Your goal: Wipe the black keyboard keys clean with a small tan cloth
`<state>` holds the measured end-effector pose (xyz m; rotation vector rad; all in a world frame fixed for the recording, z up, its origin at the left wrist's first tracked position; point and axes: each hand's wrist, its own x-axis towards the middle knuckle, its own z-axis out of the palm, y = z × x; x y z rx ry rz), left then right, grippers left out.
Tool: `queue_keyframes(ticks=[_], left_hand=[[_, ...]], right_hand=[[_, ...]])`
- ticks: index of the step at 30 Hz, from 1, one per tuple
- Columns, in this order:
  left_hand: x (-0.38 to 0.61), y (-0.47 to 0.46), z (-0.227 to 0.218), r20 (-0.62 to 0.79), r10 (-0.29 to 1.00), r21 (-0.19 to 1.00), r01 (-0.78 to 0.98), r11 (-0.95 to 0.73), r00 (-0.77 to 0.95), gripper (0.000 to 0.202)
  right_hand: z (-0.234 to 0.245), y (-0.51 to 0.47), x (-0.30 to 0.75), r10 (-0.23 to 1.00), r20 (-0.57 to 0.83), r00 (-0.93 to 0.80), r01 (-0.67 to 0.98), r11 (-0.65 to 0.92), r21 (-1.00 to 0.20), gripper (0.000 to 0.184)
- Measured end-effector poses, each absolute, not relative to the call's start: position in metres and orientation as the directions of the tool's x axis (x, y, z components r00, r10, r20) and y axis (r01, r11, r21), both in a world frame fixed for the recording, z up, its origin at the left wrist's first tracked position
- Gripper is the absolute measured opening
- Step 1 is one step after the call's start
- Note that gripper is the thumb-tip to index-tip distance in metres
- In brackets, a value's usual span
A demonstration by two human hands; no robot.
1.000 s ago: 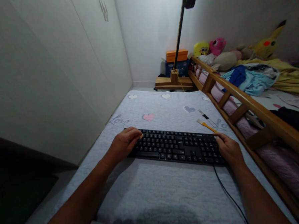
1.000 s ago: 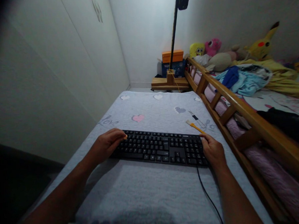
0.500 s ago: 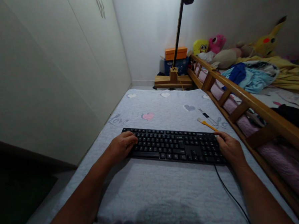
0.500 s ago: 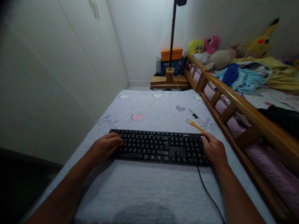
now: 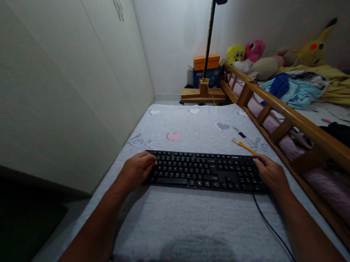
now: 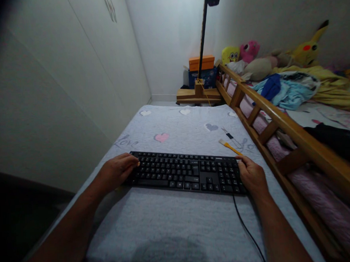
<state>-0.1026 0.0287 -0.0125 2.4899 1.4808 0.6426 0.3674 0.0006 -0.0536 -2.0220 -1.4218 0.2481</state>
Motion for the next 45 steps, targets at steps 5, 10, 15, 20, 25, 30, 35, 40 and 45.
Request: queue_keyframes(ticks=[5, 10, 15, 20, 25, 30, 35, 40, 45], left_hand=[[-0.071, 0.035, -0.012, 0.273, 0.779, 0.366, 0.688, -0.626, 0.564, 0.02], [-0.078, 0.04, -0.02, 0.23, 0.772, 0.347, 0.692, -0.634, 0.592, 0.021], [-0.096, 0.039, -0.02, 0.23, 0.81, 0.34, 0.736, -0.586, 0.539, 0.02], [-0.105, 0.039, -0.016, 0.208, 0.839, 0.324, 0.774, -0.545, 0.503, 0.02], [-0.116, 0.039, -0.013, 0.188, 0.858, 0.385, 0.768, -0.512, 0.478, 0.018], [-0.127, 0.039, -0.009, 0.149, 0.887, 0.429, 0.78, -0.455, 0.436, 0.019], [-0.135, 0.041, -0.009, 0.119, 0.913, 0.464, 0.791, -0.399, 0.391, 0.02], [-0.143, 0.042, -0.01, 0.124, 0.934, 0.421, 0.835, -0.355, 0.335, 0.019], [-0.146, 0.041, -0.008, 0.132, 0.954, 0.363, 0.882, -0.301, 0.271, 0.018]], right_hand=[[-0.055, 0.001, 0.369, 0.897, 0.192, 0.398, 0.772, -0.215, -0.599, 0.046], [-0.056, 0.0, 0.371, 0.899, 0.19, 0.395, 0.776, -0.215, -0.593, 0.046], [-0.055, 0.001, 0.371, 0.902, 0.201, 0.382, 0.785, -0.202, -0.585, 0.046], [-0.056, 0.0, 0.372, 0.904, 0.193, 0.381, 0.779, -0.201, -0.594, 0.045], [-0.057, 0.0, 0.373, 0.905, 0.162, 0.392, 0.775, -0.231, -0.588, 0.045], [-0.057, 0.0, 0.371, 0.897, 0.209, 0.389, 0.78, -0.2, -0.593, 0.041], [-0.057, 0.0, 0.371, 0.899, 0.21, 0.385, 0.779, -0.194, -0.597, 0.04], [-0.055, 0.0, 0.369, 0.902, 0.189, 0.388, 0.779, -0.212, -0.59, 0.042], [-0.058, 0.0, 0.371, 0.9, 0.193, 0.39, 0.776, -0.209, -0.595, 0.042]])
